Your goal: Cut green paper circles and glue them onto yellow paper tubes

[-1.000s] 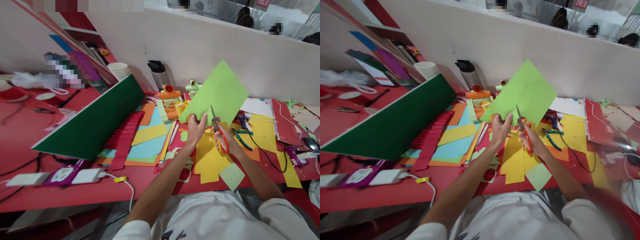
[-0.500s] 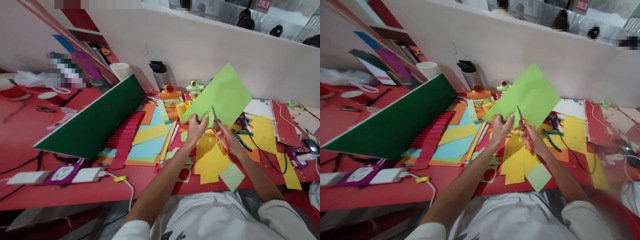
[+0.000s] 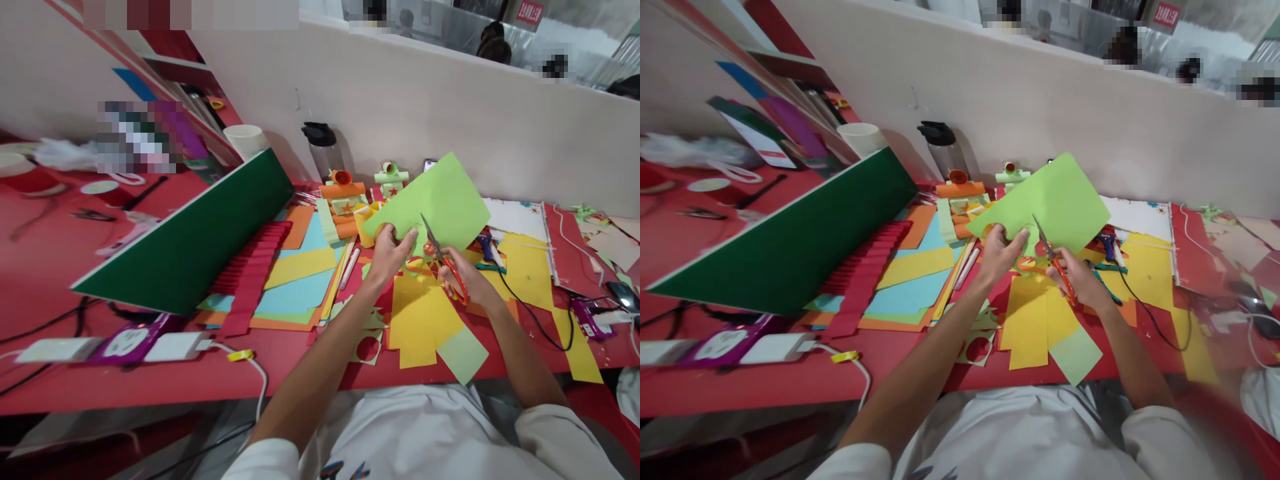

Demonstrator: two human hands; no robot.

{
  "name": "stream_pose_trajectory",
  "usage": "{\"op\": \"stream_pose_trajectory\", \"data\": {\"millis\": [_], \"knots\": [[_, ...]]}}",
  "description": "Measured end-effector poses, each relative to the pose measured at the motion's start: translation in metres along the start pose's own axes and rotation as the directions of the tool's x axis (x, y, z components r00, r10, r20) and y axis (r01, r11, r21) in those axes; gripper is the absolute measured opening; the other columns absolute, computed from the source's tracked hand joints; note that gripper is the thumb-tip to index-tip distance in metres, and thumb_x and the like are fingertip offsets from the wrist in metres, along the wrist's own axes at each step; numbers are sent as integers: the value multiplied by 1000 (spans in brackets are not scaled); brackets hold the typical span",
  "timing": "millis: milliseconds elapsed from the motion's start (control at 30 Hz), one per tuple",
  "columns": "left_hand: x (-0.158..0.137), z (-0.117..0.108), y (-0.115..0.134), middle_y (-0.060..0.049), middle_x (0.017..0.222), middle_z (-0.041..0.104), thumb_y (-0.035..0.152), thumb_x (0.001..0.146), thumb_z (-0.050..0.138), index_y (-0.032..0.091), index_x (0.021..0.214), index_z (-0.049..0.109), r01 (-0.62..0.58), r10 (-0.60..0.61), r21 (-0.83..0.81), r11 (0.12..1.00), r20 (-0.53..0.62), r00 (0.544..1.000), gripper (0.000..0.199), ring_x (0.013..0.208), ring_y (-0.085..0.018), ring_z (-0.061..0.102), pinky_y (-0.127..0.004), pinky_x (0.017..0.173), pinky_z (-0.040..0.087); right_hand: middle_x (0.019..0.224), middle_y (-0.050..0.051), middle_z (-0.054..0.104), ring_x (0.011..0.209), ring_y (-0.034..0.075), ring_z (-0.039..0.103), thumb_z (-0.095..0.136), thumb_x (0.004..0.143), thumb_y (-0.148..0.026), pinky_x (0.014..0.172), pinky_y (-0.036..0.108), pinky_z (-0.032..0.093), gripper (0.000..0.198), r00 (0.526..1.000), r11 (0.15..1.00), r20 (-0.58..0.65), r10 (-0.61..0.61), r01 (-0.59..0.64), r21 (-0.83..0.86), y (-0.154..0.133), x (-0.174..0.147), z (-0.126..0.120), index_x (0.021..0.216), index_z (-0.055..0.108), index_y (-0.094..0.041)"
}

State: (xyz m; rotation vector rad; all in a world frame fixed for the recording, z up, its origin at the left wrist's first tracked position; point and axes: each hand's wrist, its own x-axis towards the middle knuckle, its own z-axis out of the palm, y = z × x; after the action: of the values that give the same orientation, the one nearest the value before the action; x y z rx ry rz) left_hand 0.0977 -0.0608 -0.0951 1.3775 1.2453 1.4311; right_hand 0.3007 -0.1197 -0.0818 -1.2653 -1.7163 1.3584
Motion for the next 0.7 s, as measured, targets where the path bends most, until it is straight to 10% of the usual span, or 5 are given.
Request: {"op": "stream_pose_trajectory", "data": {"millis": [700], "knots": [[7, -18, 8, 6, 75, 32, 41, 84, 81, 24, 78, 35, -3, -8, 80, 997, 137, 991, 49, 62, -10, 36, -24, 55, 31, 79, -8, 61, 44, 8, 45, 70, 90, -47, 42, 22, 37, 37, 998, 997, -56, -18, 14, -79, 9, 0, -12, 110, 45, -28]]}}
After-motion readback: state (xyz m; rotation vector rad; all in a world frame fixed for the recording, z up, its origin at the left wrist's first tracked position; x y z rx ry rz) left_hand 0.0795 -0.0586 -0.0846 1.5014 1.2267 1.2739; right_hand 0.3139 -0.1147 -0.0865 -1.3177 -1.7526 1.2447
